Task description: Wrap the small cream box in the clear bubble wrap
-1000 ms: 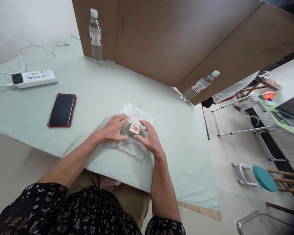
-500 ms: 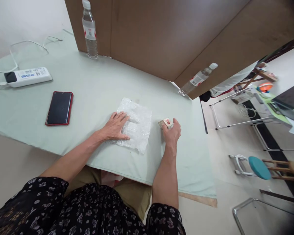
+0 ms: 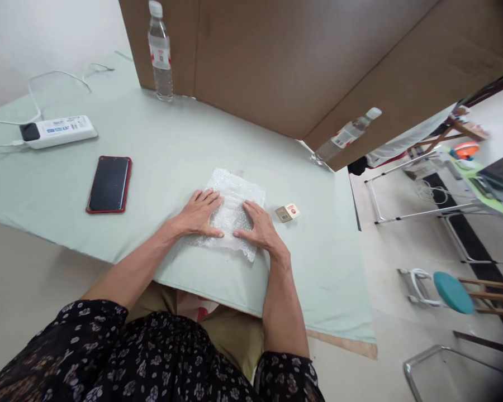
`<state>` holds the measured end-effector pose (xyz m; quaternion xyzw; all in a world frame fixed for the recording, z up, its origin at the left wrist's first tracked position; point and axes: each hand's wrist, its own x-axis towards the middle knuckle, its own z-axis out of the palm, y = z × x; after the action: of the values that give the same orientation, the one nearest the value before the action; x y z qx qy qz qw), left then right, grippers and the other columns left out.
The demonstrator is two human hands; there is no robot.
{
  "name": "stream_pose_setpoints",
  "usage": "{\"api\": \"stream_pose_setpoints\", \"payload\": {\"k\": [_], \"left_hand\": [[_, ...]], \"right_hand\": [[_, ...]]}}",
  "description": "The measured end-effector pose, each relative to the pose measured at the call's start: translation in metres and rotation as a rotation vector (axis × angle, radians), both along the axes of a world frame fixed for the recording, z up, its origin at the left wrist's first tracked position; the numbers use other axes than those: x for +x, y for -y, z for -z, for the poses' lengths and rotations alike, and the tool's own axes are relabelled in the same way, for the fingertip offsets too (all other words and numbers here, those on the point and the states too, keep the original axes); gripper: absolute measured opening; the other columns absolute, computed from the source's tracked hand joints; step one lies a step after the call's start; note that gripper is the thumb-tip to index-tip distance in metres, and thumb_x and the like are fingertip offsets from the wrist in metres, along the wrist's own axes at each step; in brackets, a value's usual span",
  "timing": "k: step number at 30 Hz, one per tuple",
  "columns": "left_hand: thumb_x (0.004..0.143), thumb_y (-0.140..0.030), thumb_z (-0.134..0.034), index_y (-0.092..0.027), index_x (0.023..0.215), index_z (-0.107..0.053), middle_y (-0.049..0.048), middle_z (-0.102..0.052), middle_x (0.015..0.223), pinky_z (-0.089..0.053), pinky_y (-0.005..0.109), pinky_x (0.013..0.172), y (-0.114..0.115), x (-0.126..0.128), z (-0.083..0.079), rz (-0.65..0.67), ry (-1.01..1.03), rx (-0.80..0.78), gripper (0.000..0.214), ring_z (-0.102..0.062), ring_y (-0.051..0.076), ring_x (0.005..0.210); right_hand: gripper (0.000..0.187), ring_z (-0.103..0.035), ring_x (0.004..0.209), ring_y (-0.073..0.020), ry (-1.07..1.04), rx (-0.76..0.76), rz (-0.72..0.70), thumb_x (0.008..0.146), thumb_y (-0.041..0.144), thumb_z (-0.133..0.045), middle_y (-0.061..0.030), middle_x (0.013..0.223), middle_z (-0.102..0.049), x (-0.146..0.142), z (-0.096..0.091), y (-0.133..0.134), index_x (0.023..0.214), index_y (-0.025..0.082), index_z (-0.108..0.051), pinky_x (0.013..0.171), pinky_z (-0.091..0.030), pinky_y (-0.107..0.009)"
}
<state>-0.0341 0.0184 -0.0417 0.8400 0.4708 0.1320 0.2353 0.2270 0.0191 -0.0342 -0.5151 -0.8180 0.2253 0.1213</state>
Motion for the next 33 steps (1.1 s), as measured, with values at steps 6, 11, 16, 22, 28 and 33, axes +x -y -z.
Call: {"api": "stream_pose_setpoints", "payload": {"k": [6, 11, 16, 22, 28, 33], "left_hand": [[0.073, -0.078, -0.062, -0.015, 0.161, -0.023, 0.0169, -0.02, 0.169, -0.002, 0.049, 0.126, -0.001, 0.0, -0.017, 0.021, -0.176, -0.028, 0.115, -0.011, 0.036, 0.157], [0.081, -0.07, -0.059, -0.013, 0.16, -0.023, 0.0193, -0.015, 0.169, -0.008, 0.053, 0.126, 0.01, 0.0, -0.036, -0.04, -0.25, -0.013, 0.104, -0.009, 0.037, 0.158], [0.092, -0.06, -0.049, -0.016, 0.155, -0.037, 0.0167, -0.028, 0.166, -0.018, 0.051, 0.124, 0.037, -0.015, -0.033, -0.025, -0.272, 0.042, 0.078, -0.022, 0.033, 0.155], [0.087, -0.066, -0.052, -0.014, 0.156, -0.035, 0.0128, -0.029, 0.167, -0.014, 0.049, 0.126, 0.045, -0.029, -0.018, -0.039, -0.264, 0.1, 0.088, -0.022, 0.032, 0.155], [0.098, -0.056, -0.036, -0.017, 0.154, -0.038, 0.0099, -0.039, 0.162, -0.018, 0.042, 0.126, 0.041, -0.03, -0.014, -0.118, -0.188, 0.12, 0.068, -0.028, 0.026, 0.154], [0.092, -0.052, -0.049, -0.017, 0.152, -0.041, 0.011, -0.038, 0.163, -0.018, 0.044, 0.126, 0.037, -0.031, -0.012, -0.129, -0.184, 0.129, 0.07, -0.028, 0.028, 0.153]], "right_hand": [[0.096, -0.032, 0.152, -0.037, 0.034, -0.004, -0.014, 0.073, 0.064, -0.077, -0.0127, 0.163, -0.038, 0.006, -0.005, -0.005, 0.154, 0.025, -0.042, 0.123, -0.028, -0.057], [0.089, -0.039, 0.148, -0.0373, 0.074, 0.102, 0.046, 0.076, 0.06, -0.076, -0.0132, 0.16, -0.042, 0.006, -0.001, 0.022, 0.151, 0.024, -0.046, 0.121, -0.031, -0.056], [0.069, -0.044, 0.145, -0.0343, 0.072, 0.216, 0.175, 0.088, 0.054, -0.064, -0.0165, 0.155, -0.049, -0.003, 0.017, 0.061, 0.145, 0.017, -0.052, 0.119, -0.033, -0.054], [0.063, -0.047, 0.143, -0.0322, 0.064, 0.302, 0.221, 0.087, 0.048, -0.066, -0.0168, 0.151, -0.053, -0.009, 0.024, 0.069, 0.14, 0.016, -0.056, 0.118, -0.034, -0.052], [0.04, -0.057, 0.132, -0.0278, -0.016, 0.371, 0.353, 0.097, 0.039, -0.048, -0.0135, 0.138, -0.066, -0.009, 0.03, 0.067, 0.126, 0.018, -0.066, 0.113, -0.04, -0.049], [0.036, -0.059, 0.126, -0.0262, 0.012, 0.394, 0.443, 0.099, 0.028, -0.037, -0.0129, 0.13, -0.069, -0.014, 0.031, 0.065, 0.111, 0.02, -0.07, 0.108, -0.042, -0.045]]}}
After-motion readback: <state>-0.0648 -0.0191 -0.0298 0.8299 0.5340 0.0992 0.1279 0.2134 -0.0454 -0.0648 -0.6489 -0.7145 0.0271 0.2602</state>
